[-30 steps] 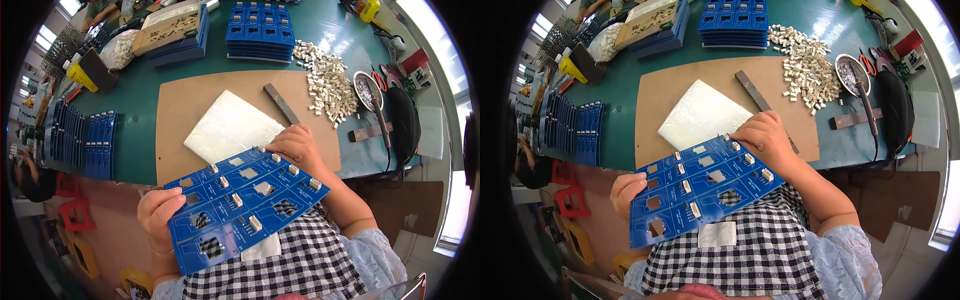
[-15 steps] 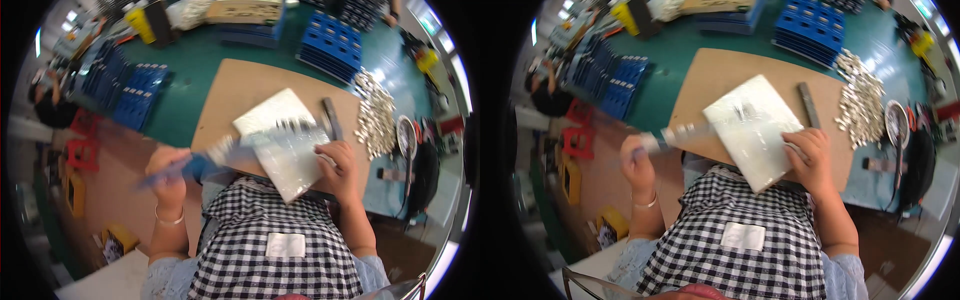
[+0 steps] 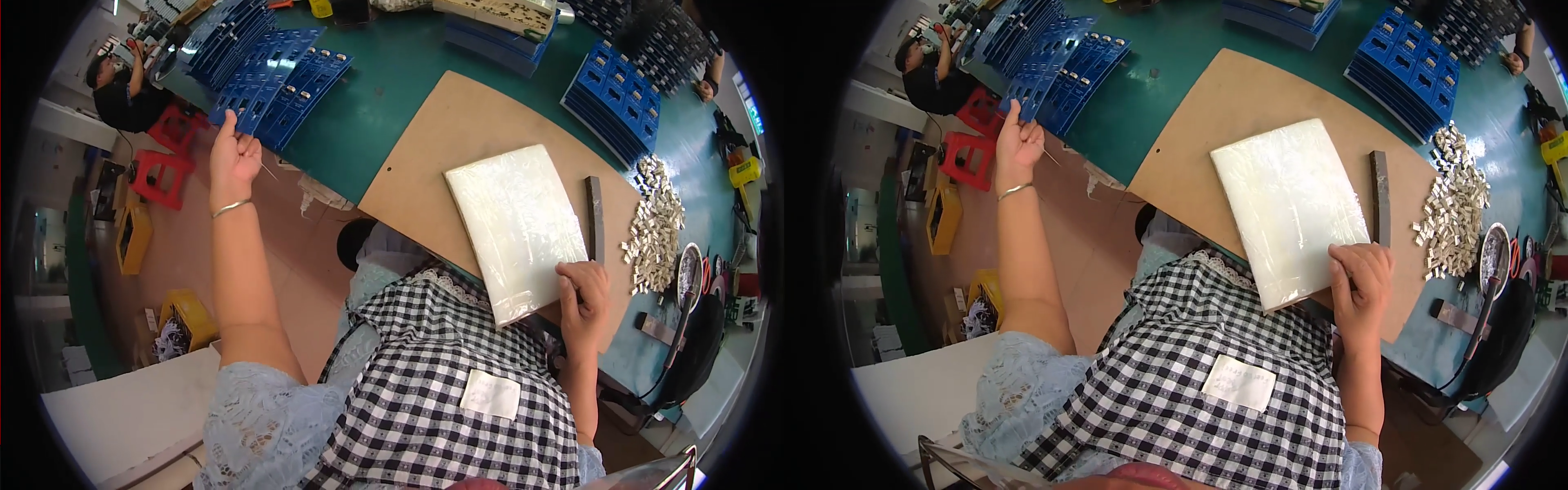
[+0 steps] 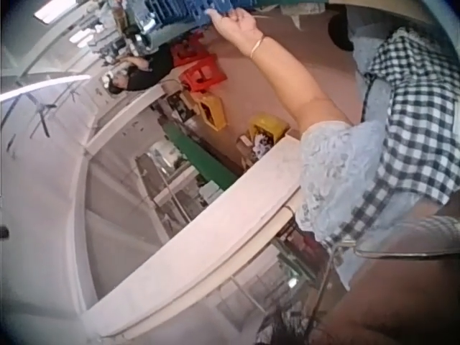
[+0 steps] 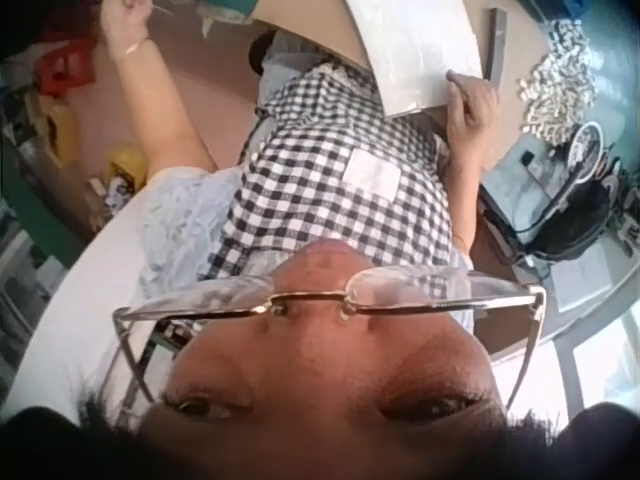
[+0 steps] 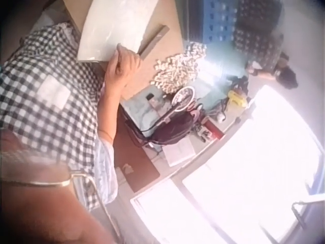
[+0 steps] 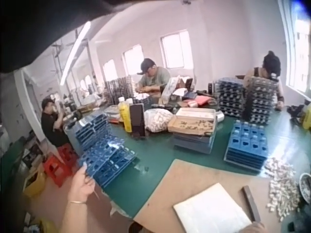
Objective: The person solders components onto circuit boards using a soldering iron and solder wire. They remove completed boards to stack them, position new circuit boards onto a fixture pad secured with a metal bar, and solder additional components.
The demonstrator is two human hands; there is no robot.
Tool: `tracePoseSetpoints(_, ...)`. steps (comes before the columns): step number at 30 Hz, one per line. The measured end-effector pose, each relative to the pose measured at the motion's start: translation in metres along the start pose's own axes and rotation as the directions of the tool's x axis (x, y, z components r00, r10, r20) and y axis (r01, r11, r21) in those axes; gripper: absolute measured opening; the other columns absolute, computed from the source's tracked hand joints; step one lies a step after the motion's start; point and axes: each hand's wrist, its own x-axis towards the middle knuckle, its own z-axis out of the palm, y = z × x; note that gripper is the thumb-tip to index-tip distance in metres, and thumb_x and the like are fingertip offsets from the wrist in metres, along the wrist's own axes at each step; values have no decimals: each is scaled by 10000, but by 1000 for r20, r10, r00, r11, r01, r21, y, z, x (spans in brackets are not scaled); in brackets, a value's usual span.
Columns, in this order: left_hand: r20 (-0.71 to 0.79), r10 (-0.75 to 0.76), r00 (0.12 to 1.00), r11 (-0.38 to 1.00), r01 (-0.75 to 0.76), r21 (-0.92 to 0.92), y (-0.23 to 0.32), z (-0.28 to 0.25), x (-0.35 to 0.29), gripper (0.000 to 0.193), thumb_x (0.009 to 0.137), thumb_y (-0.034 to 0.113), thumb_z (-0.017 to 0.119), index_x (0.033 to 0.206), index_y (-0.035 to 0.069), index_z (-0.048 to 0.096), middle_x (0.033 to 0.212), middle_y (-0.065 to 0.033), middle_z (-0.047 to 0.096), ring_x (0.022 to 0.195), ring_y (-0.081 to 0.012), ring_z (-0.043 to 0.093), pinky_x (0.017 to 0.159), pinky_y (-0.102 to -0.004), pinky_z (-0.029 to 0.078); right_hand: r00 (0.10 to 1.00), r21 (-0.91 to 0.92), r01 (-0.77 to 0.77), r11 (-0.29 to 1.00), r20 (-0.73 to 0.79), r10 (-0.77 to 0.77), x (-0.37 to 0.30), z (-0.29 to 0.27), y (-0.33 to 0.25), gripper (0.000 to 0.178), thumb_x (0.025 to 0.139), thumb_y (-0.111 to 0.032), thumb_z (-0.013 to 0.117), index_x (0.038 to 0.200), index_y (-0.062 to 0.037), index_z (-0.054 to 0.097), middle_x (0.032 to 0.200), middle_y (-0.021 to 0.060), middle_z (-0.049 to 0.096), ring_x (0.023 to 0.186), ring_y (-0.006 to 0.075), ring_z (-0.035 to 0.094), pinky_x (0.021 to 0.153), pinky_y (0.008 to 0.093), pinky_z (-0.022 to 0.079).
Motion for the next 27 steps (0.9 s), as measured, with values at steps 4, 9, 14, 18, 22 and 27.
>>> tracePoseSetpoints(4,-60,-49,997,988,57,144,-3,-8,14,177,930,268,588,888,97,571,638,33,502,405,-54,294,392,-206,205,999,-73,49,996,4,-49,-1,4,1,129,772,-23,643,901,-22,656,842,76,645,843,255,575,830,361,396)
tracePoseSetpoints(9,-79,-55,995,975,71,213,-4,-13,23,176,932,260,588,851,108,552,633,39,486,399,-53,273,391,-204,211,989,-143,53,988,146,-31,0,3,-5,262,755,-204,703,976,-69,662,1048,87,623,1018,297,525,919,429,365)
tracePoseSetpoints(14,-67,-59,996,914,80,398,-4,-15,23,203,903,294,631,821,140,527,603,49,444,394,-44,273,353,-213,185,920,-397,173,901,393,-3,-3,-3,-23,675,622,-514,746,1202,-201,599,1350,93,454,1288,364,333,1063,590,146)
tracePoseSetpoints(18,-97,39,995,549,60,834,4,-14,17,359,861,469,628,761,140,524,604,50,431,423,-38,316,366,-200,188,880,-480,174,860,467,83,-7,0,-29,845,541,-573,769,1298,-283,530,1427,71,388,1361,377,249,1077,654,36)
tracePoseSetpoints(22,-78,60,995,278,58,959,8,-14,16,451,855,537,586,715,112,540,585,40,434,477,-55,397,385,-210,230,907,-523,225,822,420,19,-13,8,-27,812,543,-473,807,1285,-282,535,1414,40,402,1337,362,285,1070,645,123)
tracePoseSetpoints(27,-113,78,991,332,81,940,7,-21,14,469,879,549,533,687,122,518,559,43,417,467,-59,375,389,-213,226,970,-398,196,896,214,-117,-15,7,-14,629,596,-213,778,1196,-200,590,1303,65,515,1230,346,425,990,536,311)
